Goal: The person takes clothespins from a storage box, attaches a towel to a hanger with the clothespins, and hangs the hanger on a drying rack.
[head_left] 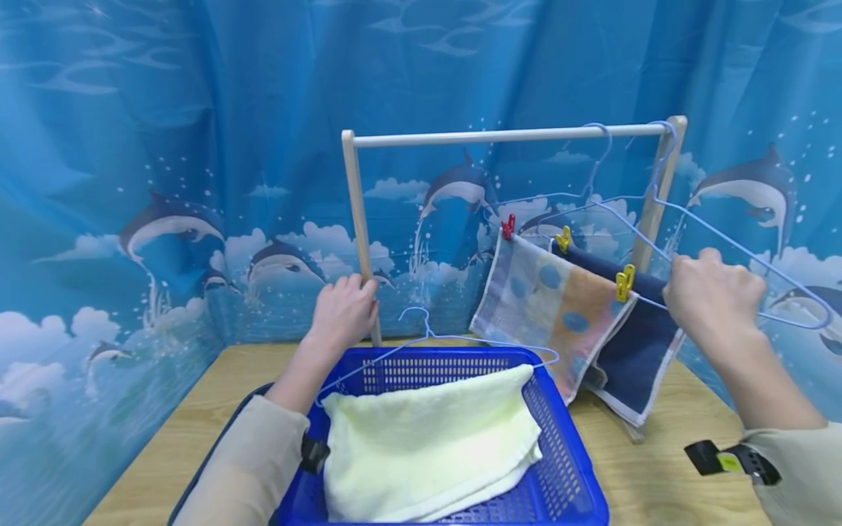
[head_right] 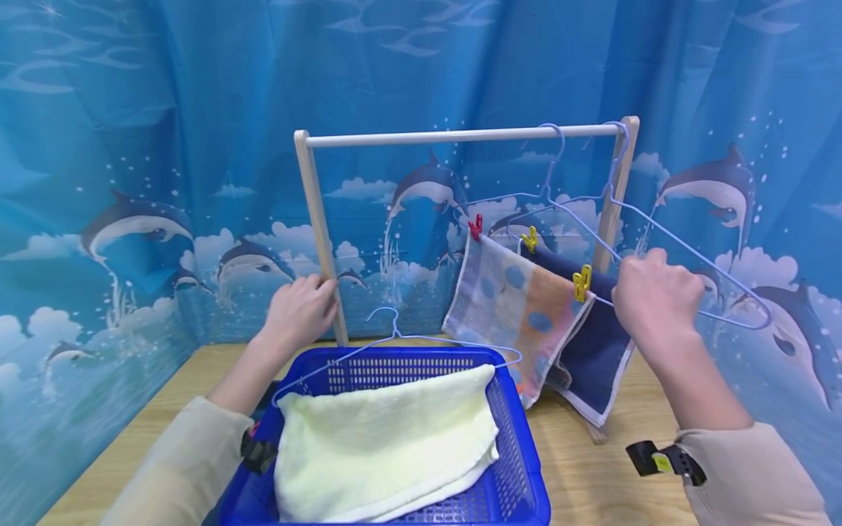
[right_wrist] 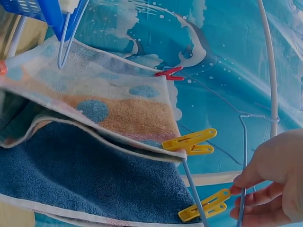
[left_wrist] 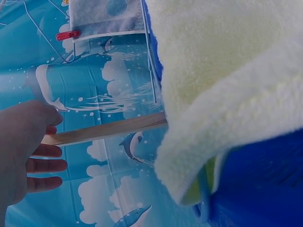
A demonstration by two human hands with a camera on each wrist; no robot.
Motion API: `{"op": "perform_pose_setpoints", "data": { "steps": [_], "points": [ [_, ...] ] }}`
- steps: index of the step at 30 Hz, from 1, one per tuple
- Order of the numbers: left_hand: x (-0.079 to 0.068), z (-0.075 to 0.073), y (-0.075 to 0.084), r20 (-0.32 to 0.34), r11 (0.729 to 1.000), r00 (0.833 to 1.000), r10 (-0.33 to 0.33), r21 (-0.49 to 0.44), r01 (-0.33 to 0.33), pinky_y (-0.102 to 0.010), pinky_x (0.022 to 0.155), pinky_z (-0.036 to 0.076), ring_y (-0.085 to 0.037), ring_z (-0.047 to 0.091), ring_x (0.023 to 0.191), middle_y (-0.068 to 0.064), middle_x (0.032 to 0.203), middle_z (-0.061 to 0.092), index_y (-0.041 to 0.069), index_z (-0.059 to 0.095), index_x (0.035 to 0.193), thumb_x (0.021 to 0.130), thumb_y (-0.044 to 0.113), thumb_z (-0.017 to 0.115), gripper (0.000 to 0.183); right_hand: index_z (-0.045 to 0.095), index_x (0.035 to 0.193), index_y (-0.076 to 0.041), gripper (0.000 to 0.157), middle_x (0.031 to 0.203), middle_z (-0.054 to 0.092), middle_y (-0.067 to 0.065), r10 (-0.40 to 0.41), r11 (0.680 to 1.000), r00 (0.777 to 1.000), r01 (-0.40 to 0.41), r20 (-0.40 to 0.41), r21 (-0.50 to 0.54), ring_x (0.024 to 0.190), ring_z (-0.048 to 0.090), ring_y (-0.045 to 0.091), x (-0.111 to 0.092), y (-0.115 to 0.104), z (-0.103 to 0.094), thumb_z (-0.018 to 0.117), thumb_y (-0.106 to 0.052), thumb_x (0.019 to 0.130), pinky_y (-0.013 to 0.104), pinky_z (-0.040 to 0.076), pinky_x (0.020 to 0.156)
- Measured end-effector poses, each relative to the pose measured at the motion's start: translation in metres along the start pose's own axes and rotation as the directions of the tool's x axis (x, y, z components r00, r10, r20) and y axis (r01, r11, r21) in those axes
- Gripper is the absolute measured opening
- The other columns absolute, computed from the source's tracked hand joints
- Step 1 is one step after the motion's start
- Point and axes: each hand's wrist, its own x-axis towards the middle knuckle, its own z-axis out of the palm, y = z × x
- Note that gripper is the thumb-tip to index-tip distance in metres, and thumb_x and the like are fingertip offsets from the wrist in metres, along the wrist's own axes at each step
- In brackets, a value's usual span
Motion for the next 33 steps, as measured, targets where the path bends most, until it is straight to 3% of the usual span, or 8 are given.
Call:
{"op": "perform_pose_setpoints", "data": {
  "steps": [20,23,27,30,31,33],
  "points": [
    [0.001,0.0,0.0,0.016,1.0,1.0,-0.005,0.003,0.005,-0.035,0.054,0.047,-0.026,0.057,0.071,-0.013,0.089,0.059,0.006,0.061,0.109,0.089,0.024,0.06,0.026,0.053,0.077,0.005,0.017,0.075,0.041,0.023,0.023,1.0,1.0,-0.023,-0.002,0.009,0.058,0.039,0.039,-0.002,0.003,-0.002,0.045,-0.007,0.086,0.051,0.033,0.05],
    [0.001,-0.001,-0.001,0.04,1.0,0.999,-0.011,0.004,0.011,-0.034,0.055,0.047,-0.025,0.056,0.07,-0.012,0.088,0.059,0.007,0.061,0.109,0.09,0.025,0.06,0.026,0.05,0.081,0.007,0.02,0.081,0.041,0.027,0.012,1.0,1.0,-0.011,-0.028,0.019,0.063,0.041,0.043,-0.003,0.002,-0.001,0.045,-0.011,0.088,0.056,0.033,0.051],
    [0.0,-0.004,-0.001,0.065,1.0,0.998,-0.019,0.007,0.019,-0.033,0.055,0.046,-0.023,0.055,0.068,-0.01,0.083,0.058,0.007,0.061,0.106,0.091,0.026,0.059,0.024,0.049,0.093,0.009,0.025,0.09,0.041,0.03,-0.013,0.998,0.992,0.02,-0.126,0.056,0.075,0.041,0.049,-0.006,-0.002,0.003,0.048,-0.015,0.089,0.061,0.034,0.05],
    [0.0,-0.007,-0.001,0.06,1.0,0.998,-0.023,0.003,0.023,-0.033,0.053,0.043,-0.022,0.053,0.065,-0.008,0.079,0.057,0.007,0.062,0.1,0.091,0.026,0.059,0.021,0.049,0.1,0.009,0.025,0.095,0.041,0.031,-0.046,0.993,0.967,0.071,-0.252,0.092,0.081,0.04,0.05,-0.007,-0.006,0.007,0.05,-0.013,0.088,0.063,0.033,0.047],
    [0.0,-0.008,-0.001,0.057,1.0,0.998,-0.025,-0.001,0.025,-0.032,0.053,0.043,-0.022,0.053,0.064,-0.008,0.078,0.057,0.007,0.062,0.098,0.091,0.026,0.058,0.021,0.05,0.101,0.009,0.025,0.096,0.042,0.031,-0.068,0.99,0.946,0.103,-0.315,0.094,0.082,0.04,0.05,-0.007,-0.008,0.009,0.051,-0.012,0.087,0.063,0.033,0.048],
    [-0.001,-0.012,-0.002,0.053,0.999,0.998,-0.03,-0.011,0.03,-0.032,0.052,0.043,-0.022,0.052,0.063,-0.007,0.076,0.056,0.007,0.063,0.095,0.091,0.026,0.058,0.02,0.053,0.099,0.01,0.022,0.095,0.046,0.032,-0.135,0.979,0.873,0.192,-0.469,0.075,0.081,0.043,0.051,-0.006,-0.012,0.013,0.053,-0.007,0.085,0.063,0.035,0.049]
  ]
}}
